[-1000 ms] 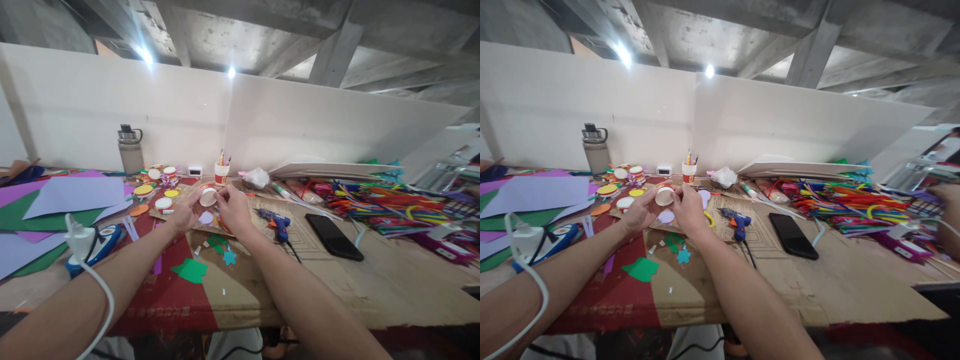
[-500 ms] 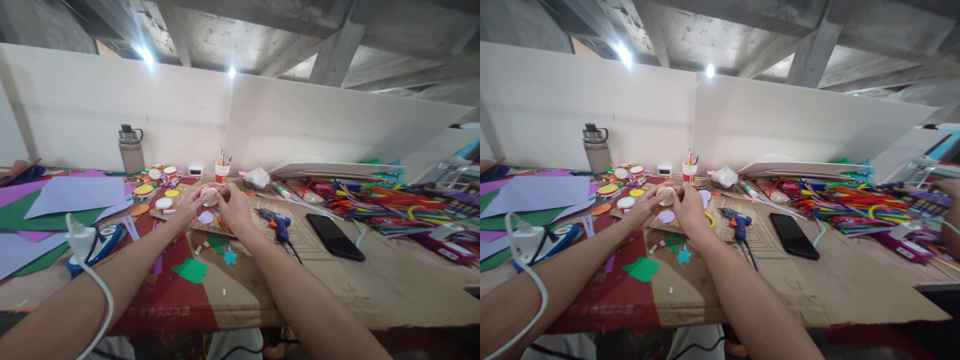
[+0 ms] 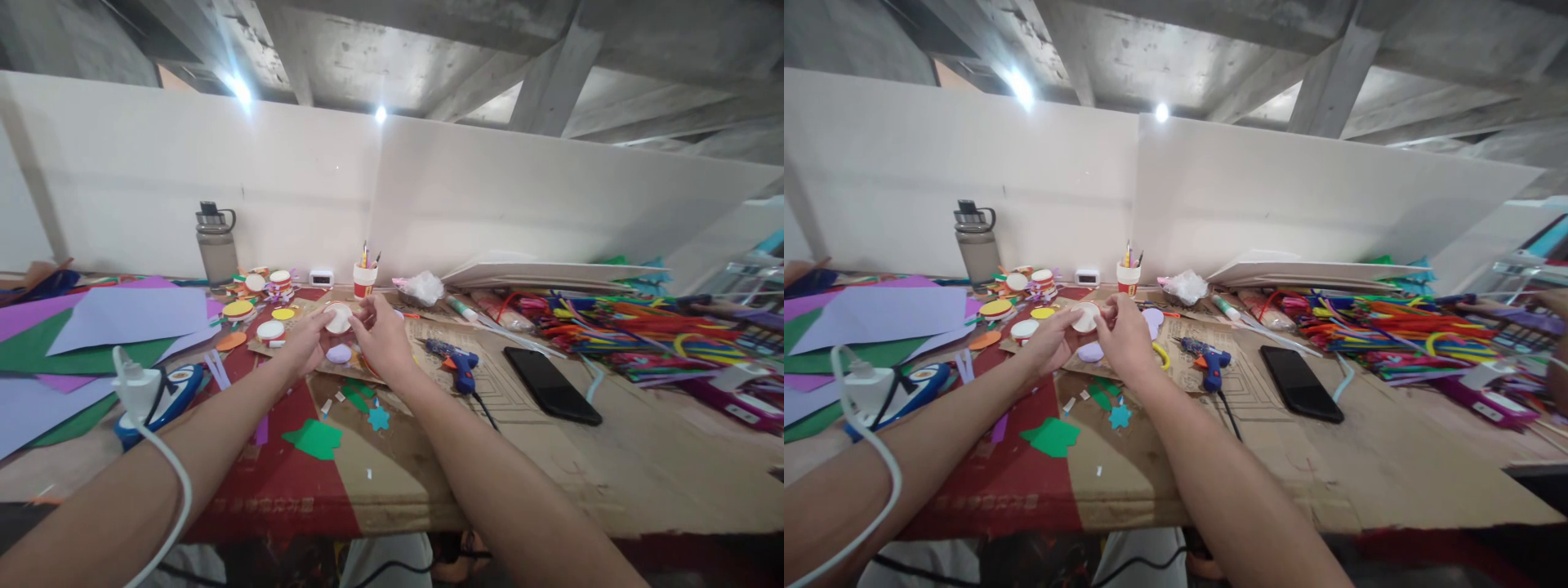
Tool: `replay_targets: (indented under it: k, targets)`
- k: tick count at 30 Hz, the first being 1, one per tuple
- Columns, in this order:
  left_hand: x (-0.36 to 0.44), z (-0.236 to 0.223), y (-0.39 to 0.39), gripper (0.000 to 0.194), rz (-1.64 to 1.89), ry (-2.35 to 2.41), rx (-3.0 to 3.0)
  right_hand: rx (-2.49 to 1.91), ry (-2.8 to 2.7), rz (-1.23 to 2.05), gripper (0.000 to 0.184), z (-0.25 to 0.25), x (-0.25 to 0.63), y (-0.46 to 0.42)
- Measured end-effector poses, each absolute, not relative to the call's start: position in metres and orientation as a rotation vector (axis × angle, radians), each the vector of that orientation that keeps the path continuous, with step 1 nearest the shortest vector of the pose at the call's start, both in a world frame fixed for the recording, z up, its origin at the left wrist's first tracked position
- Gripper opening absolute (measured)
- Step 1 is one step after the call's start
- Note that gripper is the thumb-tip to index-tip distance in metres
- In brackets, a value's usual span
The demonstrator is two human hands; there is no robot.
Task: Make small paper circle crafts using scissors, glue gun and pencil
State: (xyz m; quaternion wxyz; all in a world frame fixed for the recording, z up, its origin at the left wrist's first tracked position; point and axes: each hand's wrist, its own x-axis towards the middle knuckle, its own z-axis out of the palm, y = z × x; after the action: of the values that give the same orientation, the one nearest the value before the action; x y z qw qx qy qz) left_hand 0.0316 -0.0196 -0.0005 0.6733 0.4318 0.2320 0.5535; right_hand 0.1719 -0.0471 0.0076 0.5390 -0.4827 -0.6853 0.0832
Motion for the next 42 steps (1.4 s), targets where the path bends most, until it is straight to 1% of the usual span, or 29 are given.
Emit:
replay_targets:
  k: [5,8,12,16,20,25,29,32,36,42]
  targets:
    - [0.032,-0.002,-0.019,0.012,1.242,0.631,0.945,-1.147,-1.699,0.142,0.039,0.004,0.172,-0.044]
    - [0.034,-0.001,-0.021,0.010,1.234,0.673,0.926,-1.150,-1.759,0.147,0.043,0.001,0.171,-0.043]
    - [0.036,0.002,-0.024,0.007,1.233,0.705,0.918,-1.183,-1.821,0.151,0.040,-0.002,0.171,-0.041]
    - [0.034,0.004,-0.024,0.014,1.184,0.671,0.922,-1.198,-1.866,0.141,0.029,0.001,0.172,-0.043]
    - [0.033,0.005,-0.023,0.019,1.151,0.678,0.857,-1.200,-1.884,0.117,0.025,0.002,0.171,-0.045]
    - [0.031,0.003,-0.021,0.020,1.153,0.641,0.890,-1.251,-1.939,0.071,0.031,0.001,0.171,-0.047]
    - [0.030,0.004,-0.019,0.019,1.130,0.609,0.849,-1.349,-2.018,-0.049,0.029,0.006,0.172,-0.050]
    - [0.031,0.008,-0.019,0.022,1.109,0.620,0.798,-1.383,-2.054,-0.104,0.029,0.009,0.173,-0.051]
    - [0.032,0.008,-0.019,0.025,1.108,0.638,0.772,-1.395,-2.057,-0.075,0.030,0.010,0.173,-0.051]
    - [0.030,0.002,-0.016,0.018,1.162,0.568,0.839,-1.288,-1.998,-0.030,0.035,0.003,0.173,-0.046]
